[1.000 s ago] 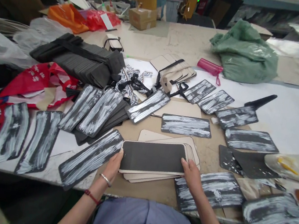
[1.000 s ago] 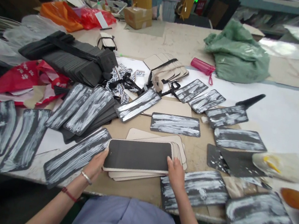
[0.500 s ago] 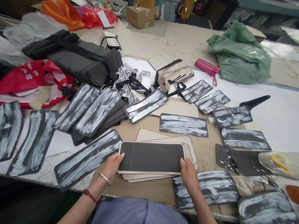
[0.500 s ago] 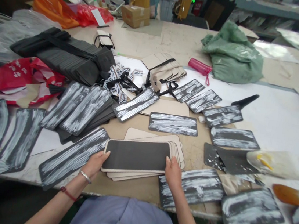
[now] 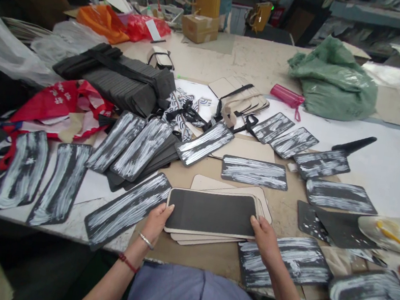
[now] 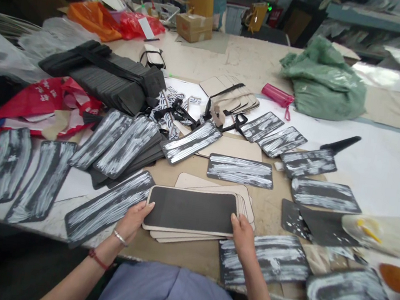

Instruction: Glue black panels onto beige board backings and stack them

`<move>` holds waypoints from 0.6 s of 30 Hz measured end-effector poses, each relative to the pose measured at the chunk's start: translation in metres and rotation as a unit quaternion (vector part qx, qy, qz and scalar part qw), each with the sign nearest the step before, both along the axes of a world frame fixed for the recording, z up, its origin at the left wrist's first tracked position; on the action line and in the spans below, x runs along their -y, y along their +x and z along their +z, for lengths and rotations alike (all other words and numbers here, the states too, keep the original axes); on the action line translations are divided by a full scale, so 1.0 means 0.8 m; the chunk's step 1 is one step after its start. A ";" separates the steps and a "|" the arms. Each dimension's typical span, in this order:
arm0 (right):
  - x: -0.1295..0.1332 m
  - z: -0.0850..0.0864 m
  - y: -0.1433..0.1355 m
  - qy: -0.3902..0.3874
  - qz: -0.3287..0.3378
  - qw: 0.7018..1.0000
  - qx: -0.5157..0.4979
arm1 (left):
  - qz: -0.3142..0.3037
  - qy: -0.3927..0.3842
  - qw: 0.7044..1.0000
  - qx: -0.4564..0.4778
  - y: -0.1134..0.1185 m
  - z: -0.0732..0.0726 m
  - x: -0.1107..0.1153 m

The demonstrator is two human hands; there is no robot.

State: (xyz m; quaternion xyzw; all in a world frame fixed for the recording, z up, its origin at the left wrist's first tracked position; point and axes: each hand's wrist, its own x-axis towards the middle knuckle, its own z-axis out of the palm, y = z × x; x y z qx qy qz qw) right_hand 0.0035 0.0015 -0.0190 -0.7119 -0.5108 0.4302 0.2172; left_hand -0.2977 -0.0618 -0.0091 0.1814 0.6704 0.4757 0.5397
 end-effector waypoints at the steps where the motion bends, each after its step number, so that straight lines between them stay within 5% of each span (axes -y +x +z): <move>1: 0.001 0.004 -0.001 -0.011 -0.006 1.000 -0.020 | -0.001 0.005 1.000 0.010 -0.001 0.002 0.000; 9: 0.022 0.041 -0.005 -0.020 -0.091 0.993 -0.077 | -0.037 0.039 0.994 0.100 -0.006 0.025 -0.008; 18: 0.111 0.071 0.005 0.035 -0.208 0.974 -0.081 | -0.160 0.003 0.983 0.087 0.020 0.044 -0.019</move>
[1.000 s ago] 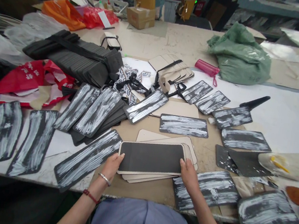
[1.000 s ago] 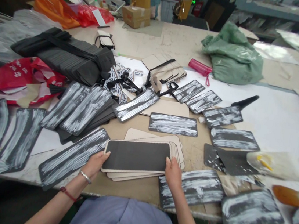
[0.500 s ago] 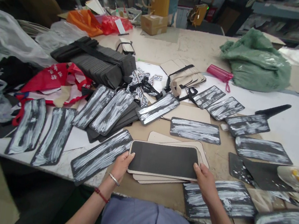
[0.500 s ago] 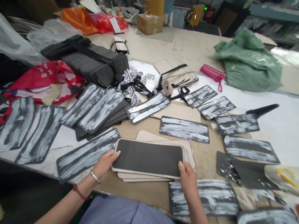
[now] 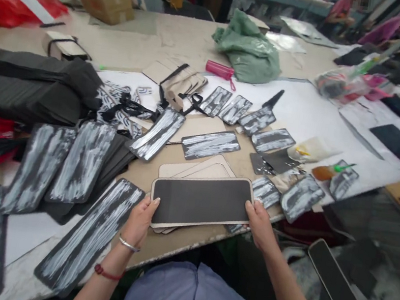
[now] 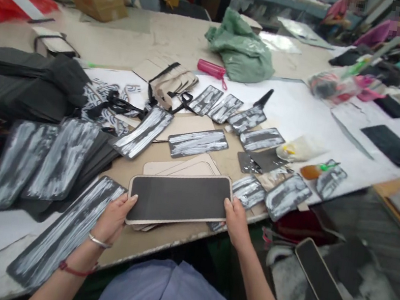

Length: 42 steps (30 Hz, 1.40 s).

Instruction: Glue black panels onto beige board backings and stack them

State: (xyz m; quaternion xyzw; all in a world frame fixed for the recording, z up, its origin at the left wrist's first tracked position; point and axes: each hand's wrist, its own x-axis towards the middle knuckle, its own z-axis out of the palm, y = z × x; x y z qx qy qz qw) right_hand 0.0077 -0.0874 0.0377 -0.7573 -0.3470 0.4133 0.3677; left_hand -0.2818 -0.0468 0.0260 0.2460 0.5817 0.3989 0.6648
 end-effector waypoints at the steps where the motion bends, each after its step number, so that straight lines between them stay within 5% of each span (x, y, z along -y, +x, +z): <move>1: 0.011 0.000 0.003 0.004 -0.012 1.000 -0.002 | -0.014 0.005 1.000 -0.007 0.005 0.000 0.001; 8: 0.082 -0.020 0.042 0.031 -0.085 0.996 -0.024 | -0.118 0.070 0.986 -0.098 0.054 0.005 0.030; 13: 0.172 -0.058 0.102 0.010 -0.166 0.985 -0.040 | -0.214 0.055 0.967 -0.129 0.128 -0.008 0.071; 18: 0.317 -0.110 0.181 -0.031 -0.326 0.943 -0.058 | -0.374 0.058 0.915 -0.138 0.269 -0.043 0.126; 22: 0.429 -0.143 0.237 -0.062 -0.439 0.894 -0.070 | -0.473 0.064 0.871 -0.117 0.403 -0.087 0.173; 26: 0.498 -0.172 0.285 -0.081 -0.520 0.847 -0.073 | -0.515 0.050 0.851 -0.088 0.521 -0.141 0.209; 29: 0.522 -0.200 0.312 -0.097 -0.543 0.830 -0.084 | -0.530 0.045 0.842 -0.092 0.582 -0.182 0.226; 35: 0.546 -0.251 0.333 -0.124 -0.540 0.822 -0.131 | -0.548 0.016 0.826 -0.129 0.620 -0.231 0.233; 42: 0.567 -0.258 0.338 -0.128 -0.519 0.831 -0.151 | -0.564 -0.031 0.813 -0.141 0.617 -0.228 0.227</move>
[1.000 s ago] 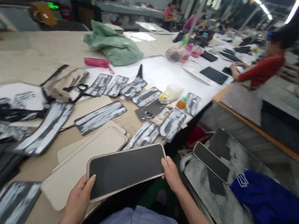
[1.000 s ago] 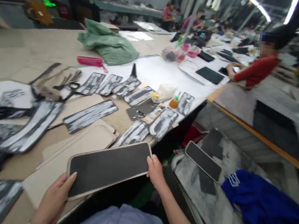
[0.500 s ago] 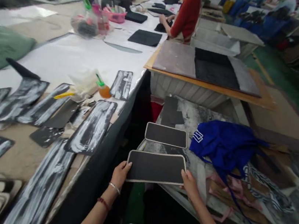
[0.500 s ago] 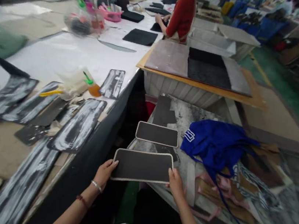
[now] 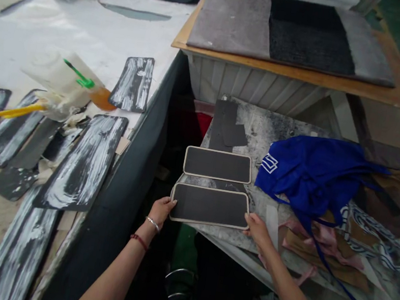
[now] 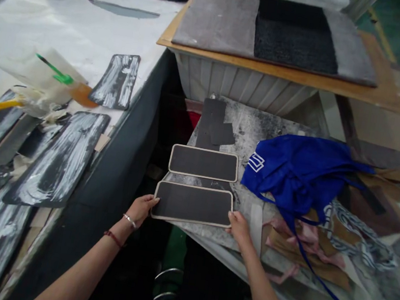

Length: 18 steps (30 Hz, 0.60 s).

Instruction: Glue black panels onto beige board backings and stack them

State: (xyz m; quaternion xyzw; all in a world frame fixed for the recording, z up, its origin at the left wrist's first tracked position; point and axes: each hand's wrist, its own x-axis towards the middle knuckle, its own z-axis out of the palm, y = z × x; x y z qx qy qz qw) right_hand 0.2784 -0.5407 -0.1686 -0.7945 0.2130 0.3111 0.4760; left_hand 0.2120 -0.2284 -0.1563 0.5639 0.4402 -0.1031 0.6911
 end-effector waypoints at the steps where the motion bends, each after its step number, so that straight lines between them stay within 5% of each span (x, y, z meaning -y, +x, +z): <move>1: 0.001 -0.001 0.001 -0.002 0.003 1.000 0.000 | 0.003 -0.001 1.000 -0.002 0.000 0.001 0.000; 18: 0.003 -0.032 0.000 -0.069 0.049 0.995 0.042 | 0.027 -0.003 1.000 -0.002 0.001 -0.004 0.006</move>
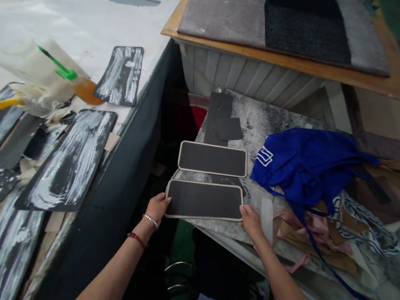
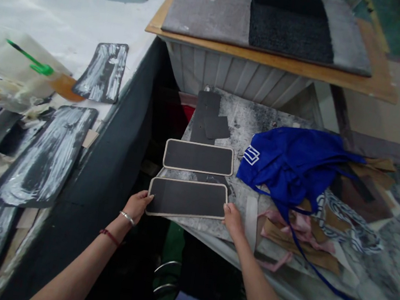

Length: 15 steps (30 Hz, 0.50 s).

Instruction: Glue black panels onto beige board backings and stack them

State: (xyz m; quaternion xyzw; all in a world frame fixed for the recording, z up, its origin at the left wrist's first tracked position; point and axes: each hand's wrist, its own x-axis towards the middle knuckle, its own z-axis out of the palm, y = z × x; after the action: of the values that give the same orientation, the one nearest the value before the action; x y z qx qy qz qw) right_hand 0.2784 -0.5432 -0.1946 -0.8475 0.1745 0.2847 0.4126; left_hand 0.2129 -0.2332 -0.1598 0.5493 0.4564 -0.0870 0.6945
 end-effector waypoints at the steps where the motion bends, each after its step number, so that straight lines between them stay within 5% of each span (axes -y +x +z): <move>1: 0.000 -0.002 0.000 -0.005 0.002 1.000 0.000 | 0.001 0.000 1.000 0.000 0.000 -0.001 0.000; 15: -0.006 -0.003 0.004 -0.060 0.032 0.998 -0.009 | 0.000 0.007 1.000 -0.004 -0.001 -0.007 -0.001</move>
State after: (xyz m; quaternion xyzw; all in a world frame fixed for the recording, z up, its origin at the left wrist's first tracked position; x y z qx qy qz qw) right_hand 0.2819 -0.5382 -0.1973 -0.8732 0.1683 0.2945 0.3499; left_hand 0.2120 -0.2322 -0.1650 0.5538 0.4597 -0.0855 0.6889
